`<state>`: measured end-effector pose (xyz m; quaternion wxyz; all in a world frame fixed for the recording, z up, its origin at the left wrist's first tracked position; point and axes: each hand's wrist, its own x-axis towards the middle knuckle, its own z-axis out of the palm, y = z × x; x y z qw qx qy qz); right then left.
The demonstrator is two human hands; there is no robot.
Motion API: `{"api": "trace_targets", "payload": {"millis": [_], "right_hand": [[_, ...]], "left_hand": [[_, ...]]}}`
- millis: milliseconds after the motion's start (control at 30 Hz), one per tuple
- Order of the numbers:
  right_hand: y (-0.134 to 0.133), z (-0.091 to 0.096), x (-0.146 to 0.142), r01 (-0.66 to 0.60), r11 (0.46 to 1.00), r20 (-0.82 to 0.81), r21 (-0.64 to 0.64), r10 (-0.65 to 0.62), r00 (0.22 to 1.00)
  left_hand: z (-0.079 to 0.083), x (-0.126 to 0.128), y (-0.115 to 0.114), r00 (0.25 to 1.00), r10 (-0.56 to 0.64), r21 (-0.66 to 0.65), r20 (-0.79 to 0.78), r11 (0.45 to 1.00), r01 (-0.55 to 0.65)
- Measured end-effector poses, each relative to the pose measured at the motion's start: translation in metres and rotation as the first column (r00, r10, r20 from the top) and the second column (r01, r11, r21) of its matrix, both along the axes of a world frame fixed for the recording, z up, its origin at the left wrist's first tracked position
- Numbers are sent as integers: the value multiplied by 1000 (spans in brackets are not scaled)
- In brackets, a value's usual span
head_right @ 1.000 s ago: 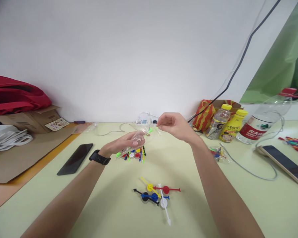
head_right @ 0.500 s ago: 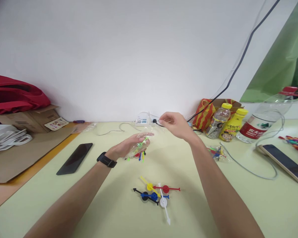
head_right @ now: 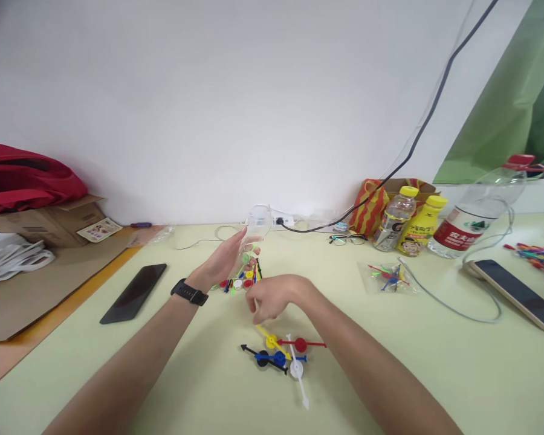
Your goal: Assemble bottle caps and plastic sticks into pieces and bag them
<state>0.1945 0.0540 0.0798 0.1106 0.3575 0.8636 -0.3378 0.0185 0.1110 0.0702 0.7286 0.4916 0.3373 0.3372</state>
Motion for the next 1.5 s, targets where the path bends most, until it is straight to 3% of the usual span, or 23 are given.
{"api": "trace_targets", "payload": {"millis": [133,267,467,700,800,900,1000,1067,1133,1200,1267,1333,1500], "right_hand": [[1,-15,-13,-62,997,-8,-42,62,998],[3,-12,-9,-36,999,-80,1,36,996],[-2,-11,-16,-52,997,-1,-52,52,999],[1,-14,-14,-46,999,-53,10,46,998],[8,-7,1,-12,999,-174,30,17,985],[11,14,27,90,996,-316,3,-84,945],[8,42,64,189,980,-491,-59,-193,850],[6,56,90,305,949,-652,-82,-282,704],[7,62,111,481,873,-830,-79,-325,453],[13,62,124,668,732,-949,-133,-288,127],[21,57,129,758,620,-972,-203,-221,-80],[28,52,125,775,591,-971,-224,-204,-125],[29,42,96,747,650,-963,-138,-264,53]], "left_hand": [[1,-1,-1,1000,-7,-5,-17,1000,7],[0,-1,0,999,-16,-21,-37,1000,15],[-3,0,1,995,-21,20,-96,1000,23],[1,-3,-1,988,-27,36,-154,999,33],[6,-6,-3,982,-68,39,-175,996,76],[10,-8,-4,971,-121,46,-208,990,133],[12,-10,-4,963,-135,55,-232,987,152],[13,-11,-5,956,-159,54,-247,983,177],[13,-11,-5,949,-184,55,-257,977,205],[14,-12,-6,946,-198,54,-257,974,218],[15,-11,-7,944,-208,47,-258,973,227],[16,-11,-8,941,-226,38,-250,969,243],[17,-7,-12,939,-284,20,-192,956,293]]}}
